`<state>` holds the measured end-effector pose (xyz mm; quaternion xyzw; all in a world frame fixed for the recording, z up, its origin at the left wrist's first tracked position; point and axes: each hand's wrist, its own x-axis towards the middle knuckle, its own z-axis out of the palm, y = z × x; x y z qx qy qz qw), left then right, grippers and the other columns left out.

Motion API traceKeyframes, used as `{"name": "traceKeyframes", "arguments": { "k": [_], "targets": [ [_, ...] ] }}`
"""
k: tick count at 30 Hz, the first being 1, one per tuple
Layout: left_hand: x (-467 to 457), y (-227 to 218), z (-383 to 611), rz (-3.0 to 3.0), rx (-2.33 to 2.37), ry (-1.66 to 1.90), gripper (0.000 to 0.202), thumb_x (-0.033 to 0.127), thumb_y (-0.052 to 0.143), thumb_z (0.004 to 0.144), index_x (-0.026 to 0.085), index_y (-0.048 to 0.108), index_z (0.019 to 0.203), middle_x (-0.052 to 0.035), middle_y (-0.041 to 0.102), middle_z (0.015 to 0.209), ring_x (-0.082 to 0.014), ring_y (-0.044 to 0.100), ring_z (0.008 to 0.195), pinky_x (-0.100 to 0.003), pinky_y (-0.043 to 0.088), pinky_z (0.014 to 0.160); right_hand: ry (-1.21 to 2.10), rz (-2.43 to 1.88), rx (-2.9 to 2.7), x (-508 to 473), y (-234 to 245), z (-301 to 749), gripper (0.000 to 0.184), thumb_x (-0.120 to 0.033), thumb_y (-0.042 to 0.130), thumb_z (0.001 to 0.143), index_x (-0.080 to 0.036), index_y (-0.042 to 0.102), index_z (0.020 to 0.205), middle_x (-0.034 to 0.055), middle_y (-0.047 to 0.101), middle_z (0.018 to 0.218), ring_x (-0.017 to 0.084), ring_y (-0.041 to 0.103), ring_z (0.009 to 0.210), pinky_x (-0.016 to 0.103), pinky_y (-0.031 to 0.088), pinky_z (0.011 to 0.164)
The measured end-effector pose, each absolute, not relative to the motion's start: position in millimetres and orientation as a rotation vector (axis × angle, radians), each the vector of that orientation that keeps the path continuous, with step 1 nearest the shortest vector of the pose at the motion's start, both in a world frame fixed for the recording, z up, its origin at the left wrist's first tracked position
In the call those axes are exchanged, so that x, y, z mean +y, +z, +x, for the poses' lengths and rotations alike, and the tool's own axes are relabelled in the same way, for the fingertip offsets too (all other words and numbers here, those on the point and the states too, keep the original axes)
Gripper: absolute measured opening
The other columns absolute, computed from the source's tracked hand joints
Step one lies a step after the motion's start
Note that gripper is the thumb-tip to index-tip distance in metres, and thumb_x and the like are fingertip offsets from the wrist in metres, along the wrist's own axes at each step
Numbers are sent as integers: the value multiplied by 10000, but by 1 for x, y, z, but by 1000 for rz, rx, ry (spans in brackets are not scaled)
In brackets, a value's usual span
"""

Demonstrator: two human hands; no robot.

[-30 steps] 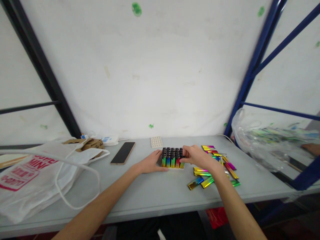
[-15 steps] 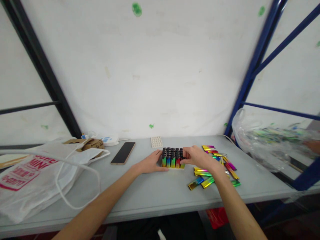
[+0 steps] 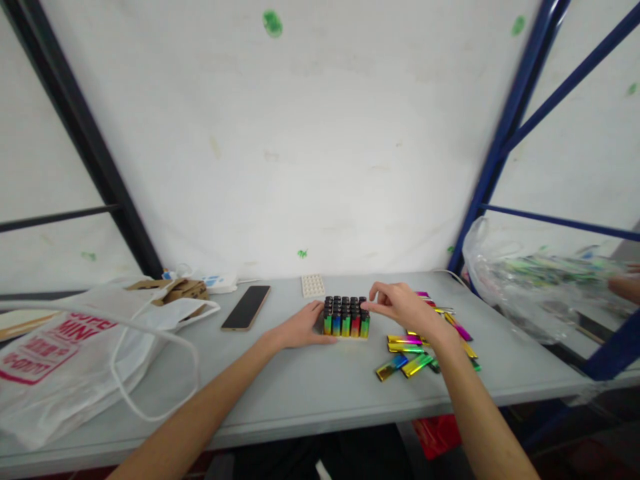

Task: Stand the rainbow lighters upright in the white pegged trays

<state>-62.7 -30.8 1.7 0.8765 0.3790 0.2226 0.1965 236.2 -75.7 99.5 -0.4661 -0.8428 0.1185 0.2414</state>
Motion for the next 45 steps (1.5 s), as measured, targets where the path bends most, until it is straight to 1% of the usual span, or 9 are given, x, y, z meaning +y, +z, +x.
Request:
{"name": "traceKeyframes", "arguments": {
  "k": [5, 9, 16, 26, 31, 34, 37, 41, 45],
  "targets": [
    [-29, -4, -64, 2442, 1084, 662, 859, 617, 859, 753, 182, 553, 1427, -166, 542, 1456, -370, 524, 1361, -516, 389, 1221, 226, -1277, -2231, -81, 109, 247, 384, -564, 564, 1017, -215, 684, 912, 24, 720, 748, 191, 616, 699, 295, 398, 675],
    [-16, -13, -61, 2504, 1130, 711, 875, 659, 833, 759, 171, 566, 1434, -181, 456, 1556, -399, 393, 1485, -524, 325, 1265, 186, -1272, -2191, -82, 111, 251, 382, -539, 540, 1036, -212, 687, 905, 22, 722, 750, 183, 612, 687, 290, 393, 678],
    [35, -9, -38, 2629, 1325, 604, 830, 719, 804, 726, 153, 673, 1318, -199, 394, 1622, -464, 259, 1550, -579, 266, 1271, 185, -1233, -2241, -81, 114, 250, 364, -488, 505, 1065, -200, 684, 932, 18, 701, 715, 179, 613, 664, 275, 373, 650],
    [83, 4, -21, 2671, 1516, 398, 804, 807, 708, 754, 203, 709, 1285, -181, 624, 1409, -422, 469, 1418, -558, 307, 1219, 127, -1271, -2196, -87, 120, 262, 322, -443, 520, 1051, -197, 687, 929, 33, 715, 754, 182, 617, 685, 276, 384, 667],
    [73, -2, -38, 2639, 1608, 416, 972, 836, 651, 784, 159, 539, 1473, -240, 479, 1562, -450, 363, 1504, -635, 190, 1247, 143, -1288, -2212, -82, 116, 266, 332, -450, 516, 1048, -195, 698, 937, 37, 725, 764, 185, 621, 695, 279, 395, 672],
    [52, -6, -61, 2590, 1661, 414, 869, 783, 516, 919, 143, 487, 1507, -253, 365, 1648, -423, 253, 1573, -629, 142, 1260, 165, -1314, -2218, -76, 111, 272, 316, -429, 526, 1040, -190, 708, 943, 45, 737, 771, 187, 629, 686, 281, 408, 671],
    [21, -9, -83, 2525, 1646, 357, 795, 733, 462, 976, 151, 478, 1517, -244, 346, 1665, -421, 240, 1581, -635, 179, 1255, 206, -1383, -2218, -65, 103, 278, 307, -408, 537, 1031, -176, 727, 967, 62, 751, 776, 196, 645, 681, 286, 428, 667],
    [-28, -9, -97, 2558, 1453, 517, 650, 676, 503, 989, 175, 583, 1396, -202, 478, 1597, -374, 381, 1530, -559, 296, 1252, 301, -1531, -2277, -43, 80, 284, 241, -328, 598, 995, -163, 771, 1029, 99, 790, 899, 224, 706, 798, 291, 482, 740],
    [-63, 3, -89, 2568, 1294, 553, 431, 575, 635, 949, 218, 654, 1190, -143, 595, 1491, -327, 497, 1447, -484, 373, 1231, 233, -1683, -2395, -17, 49, 286, 271, -227, 698, 915, -132, 784, 1153, 164, 765, 1172, 282, 707, 1090, 314, 492, 941]
  ]
}}
